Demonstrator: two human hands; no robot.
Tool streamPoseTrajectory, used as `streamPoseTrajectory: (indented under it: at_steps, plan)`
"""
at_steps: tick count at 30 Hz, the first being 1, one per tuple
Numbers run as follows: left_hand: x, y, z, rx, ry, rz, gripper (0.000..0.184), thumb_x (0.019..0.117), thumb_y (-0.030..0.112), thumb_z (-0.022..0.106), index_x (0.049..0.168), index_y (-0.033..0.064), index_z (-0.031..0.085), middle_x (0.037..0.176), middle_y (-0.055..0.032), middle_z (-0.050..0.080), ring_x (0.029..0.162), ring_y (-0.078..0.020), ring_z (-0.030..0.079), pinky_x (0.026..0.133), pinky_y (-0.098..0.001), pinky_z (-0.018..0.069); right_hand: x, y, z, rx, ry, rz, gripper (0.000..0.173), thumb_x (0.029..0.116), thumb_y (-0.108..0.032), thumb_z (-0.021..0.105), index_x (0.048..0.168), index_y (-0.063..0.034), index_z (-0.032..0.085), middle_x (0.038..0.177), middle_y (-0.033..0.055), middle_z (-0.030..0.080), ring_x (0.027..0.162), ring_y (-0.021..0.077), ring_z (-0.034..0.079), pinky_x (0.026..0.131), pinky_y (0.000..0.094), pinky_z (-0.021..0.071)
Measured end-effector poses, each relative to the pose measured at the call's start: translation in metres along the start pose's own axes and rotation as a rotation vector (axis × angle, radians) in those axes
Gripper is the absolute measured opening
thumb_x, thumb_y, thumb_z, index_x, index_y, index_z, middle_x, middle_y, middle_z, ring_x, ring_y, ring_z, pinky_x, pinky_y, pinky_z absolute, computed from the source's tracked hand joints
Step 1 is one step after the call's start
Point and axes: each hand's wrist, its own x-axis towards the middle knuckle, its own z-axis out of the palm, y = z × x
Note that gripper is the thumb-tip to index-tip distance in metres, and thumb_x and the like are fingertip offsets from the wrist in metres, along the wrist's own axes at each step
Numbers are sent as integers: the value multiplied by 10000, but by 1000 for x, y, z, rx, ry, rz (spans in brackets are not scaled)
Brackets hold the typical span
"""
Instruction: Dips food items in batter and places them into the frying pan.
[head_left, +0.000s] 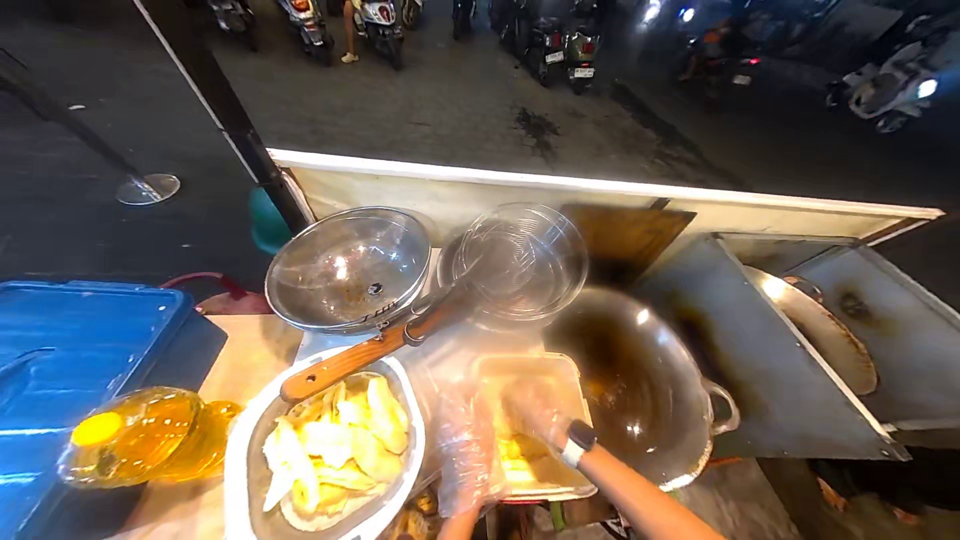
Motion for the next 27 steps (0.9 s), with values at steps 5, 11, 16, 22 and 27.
streamPoseTrajectory:
  at_steps: [5,11,16,22,27]
  plan:
    - [3,-3,4,35,16,30,228,932,296,678,1117,187,755,1130,-62,727,1081,-220,687,966,-436,555,3,-5,-4,-125,-51,26,378,937,-297,638,1169,-2,678,1199,245,677,1178,442,630,971,648,507]
    - [4,-1,2,70,-21,32,236,931,299,667,1129,202,752,1147,-70,716,1079,-225,683,963,-440,551,-33,10,-10,-178,-142,94,382,988,-126,570,1346,10,576,1235,302,640,1207,492,599,1032,655,469]
    - [3,2,0,86,-28,38,247,941,298,659,1150,195,742,1177,-88,705,1108,-243,673,977,-448,545,-41,21,5,-149,-84,113,409,959,-217,616,1327,-44,580,1187,257,665,1160,462,634,946,652,529]
    - [4,1,1,68,-46,12,249,941,301,658,1152,196,741,1177,-71,709,1111,-232,673,984,-444,543,-30,32,-10,58,-99,134,442,924,-268,668,1319,-78,607,1236,227,664,1174,423,636,952,663,511]
    - [3,2,1,59,-9,30,233,942,298,671,1134,190,749,1162,-68,716,1104,-228,678,975,-442,549,-39,27,-55,156,-89,96,354,939,-307,671,1200,-68,692,1200,198,687,1170,378,642,985,618,505]
